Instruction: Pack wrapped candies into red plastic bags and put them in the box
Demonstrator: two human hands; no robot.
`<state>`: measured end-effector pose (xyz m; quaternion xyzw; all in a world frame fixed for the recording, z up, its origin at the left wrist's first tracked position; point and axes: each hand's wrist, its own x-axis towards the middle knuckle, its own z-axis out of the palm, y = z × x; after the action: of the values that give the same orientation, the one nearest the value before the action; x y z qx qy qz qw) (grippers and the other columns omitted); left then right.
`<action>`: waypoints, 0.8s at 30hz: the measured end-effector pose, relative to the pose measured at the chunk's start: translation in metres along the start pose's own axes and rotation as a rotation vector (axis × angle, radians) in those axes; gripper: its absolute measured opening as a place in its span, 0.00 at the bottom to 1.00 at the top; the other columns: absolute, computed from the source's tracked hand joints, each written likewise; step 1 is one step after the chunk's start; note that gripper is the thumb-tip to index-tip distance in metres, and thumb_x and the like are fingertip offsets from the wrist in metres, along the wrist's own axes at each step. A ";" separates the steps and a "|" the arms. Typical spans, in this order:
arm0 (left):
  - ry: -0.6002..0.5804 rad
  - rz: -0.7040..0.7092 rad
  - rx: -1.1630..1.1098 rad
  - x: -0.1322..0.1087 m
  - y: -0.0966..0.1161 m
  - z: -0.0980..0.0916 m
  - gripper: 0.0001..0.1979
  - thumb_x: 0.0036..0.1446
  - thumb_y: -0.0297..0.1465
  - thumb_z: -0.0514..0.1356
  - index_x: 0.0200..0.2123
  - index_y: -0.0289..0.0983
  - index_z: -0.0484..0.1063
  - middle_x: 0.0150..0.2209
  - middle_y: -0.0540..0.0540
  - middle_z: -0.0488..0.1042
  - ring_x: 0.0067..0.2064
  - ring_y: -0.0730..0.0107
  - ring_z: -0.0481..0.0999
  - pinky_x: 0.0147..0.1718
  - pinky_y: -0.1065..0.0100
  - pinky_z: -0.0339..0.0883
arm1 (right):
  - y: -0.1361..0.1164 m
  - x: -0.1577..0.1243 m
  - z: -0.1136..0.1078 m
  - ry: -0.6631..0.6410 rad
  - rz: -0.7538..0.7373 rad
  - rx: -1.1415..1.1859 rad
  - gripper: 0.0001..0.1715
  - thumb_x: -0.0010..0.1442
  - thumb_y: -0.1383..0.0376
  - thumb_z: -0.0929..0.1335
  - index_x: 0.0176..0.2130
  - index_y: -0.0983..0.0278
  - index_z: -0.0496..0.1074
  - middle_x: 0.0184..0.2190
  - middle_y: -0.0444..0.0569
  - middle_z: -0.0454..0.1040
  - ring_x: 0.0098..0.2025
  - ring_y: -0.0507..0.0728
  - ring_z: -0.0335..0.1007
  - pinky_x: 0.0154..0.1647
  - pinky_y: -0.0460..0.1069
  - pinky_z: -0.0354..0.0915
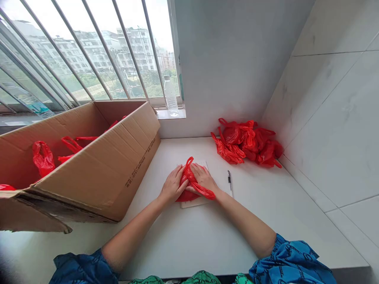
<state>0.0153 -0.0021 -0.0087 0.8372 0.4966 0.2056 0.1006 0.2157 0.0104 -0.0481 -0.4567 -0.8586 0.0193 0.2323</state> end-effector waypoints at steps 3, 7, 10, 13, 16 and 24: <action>-0.057 -0.027 -0.003 0.000 -0.003 0.004 0.31 0.67 0.41 0.48 0.70 0.36 0.50 0.71 0.37 0.50 0.72 0.54 0.49 0.68 0.51 0.46 | 0.001 -0.002 0.002 -0.016 -0.011 -0.021 0.54 0.62 0.43 0.65 0.72 0.67 0.42 0.70 0.62 0.53 0.72 0.66 0.44 0.70 0.65 0.47; -0.150 -0.056 0.017 0.002 -0.004 0.007 0.32 0.68 0.43 0.46 0.70 0.37 0.48 0.72 0.38 0.47 0.72 0.55 0.47 0.68 0.48 0.43 | 0.002 -0.002 0.002 -0.014 -0.019 -0.031 0.53 0.62 0.43 0.65 0.72 0.65 0.44 0.70 0.60 0.53 0.72 0.66 0.45 0.70 0.66 0.48; -0.176 -0.064 0.025 0.002 -0.004 0.009 0.32 0.68 0.43 0.45 0.71 0.37 0.48 0.72 0.38 0.46 0.73 0.56 0.46 0.69 0.48 0.42 | 0.003 -0.003 0.004 -0.003 -0.028 -0.024 0.52 0.62 0.43 0.65 0.72 0.64 0.45 0.70 0.60 0.54 0.72 0.66 0.46 0.70 0.66 0.49; -0.180 -0.077 0.025 0.000 -0.004 0.011 0.32 0.69 0.44 0.44 0.71 0.37 0.47 0.72 0.40 0.45 0.73 0.58 0.44 0.69 0.49 0.41 | 0.004 -0.004 0.007 0.009 -0.043 -0.011 0.52 0.62 0.43 0.66 0.72 0.66 0.46 0.70 0.60 0.54 0.72 0.66 0.46 0.70 0.65 0.49; -0.173 -0.081 0.011 -0.002 -0.004 0.013 0.32 0.69 0.44 0.43 0.71 0.36 0.47 0.72 0.41 0.45 0.73 0.59 0.44 0.69 0.50 0.40 | 0.005 -0.005 0.009 0.016 -0.048 0.002 0.53 0.61 0.42 0.66 0.71 0.67 0.47 0.69 0.61 0.54 0.72 0.66 0.46 0.70 0.65 0.50; -0.161 -0.092 -0.020 -0.004 -0.005 0.018 0.31 0.69 0.44 0.44 0.70 0.39 0.49 0.72 0.42 0.47 0.73 0.59 0.44 0.69 0.49 0.41 | 0.003 -0.007 0.010 0.038 -0.053 0.033 0.51 0.61 0.43 0.66 0.71 0.65 0.49 0.69 0.60 0.56 0.71 0.67 0.49 0.68 0.66 0.55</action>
<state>0.0172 -0.0025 -0.0275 0.8264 0.5227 0.1377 0.1579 0.2172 0.0083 -0.0603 -0.4302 -0.8654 0.0187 0.2563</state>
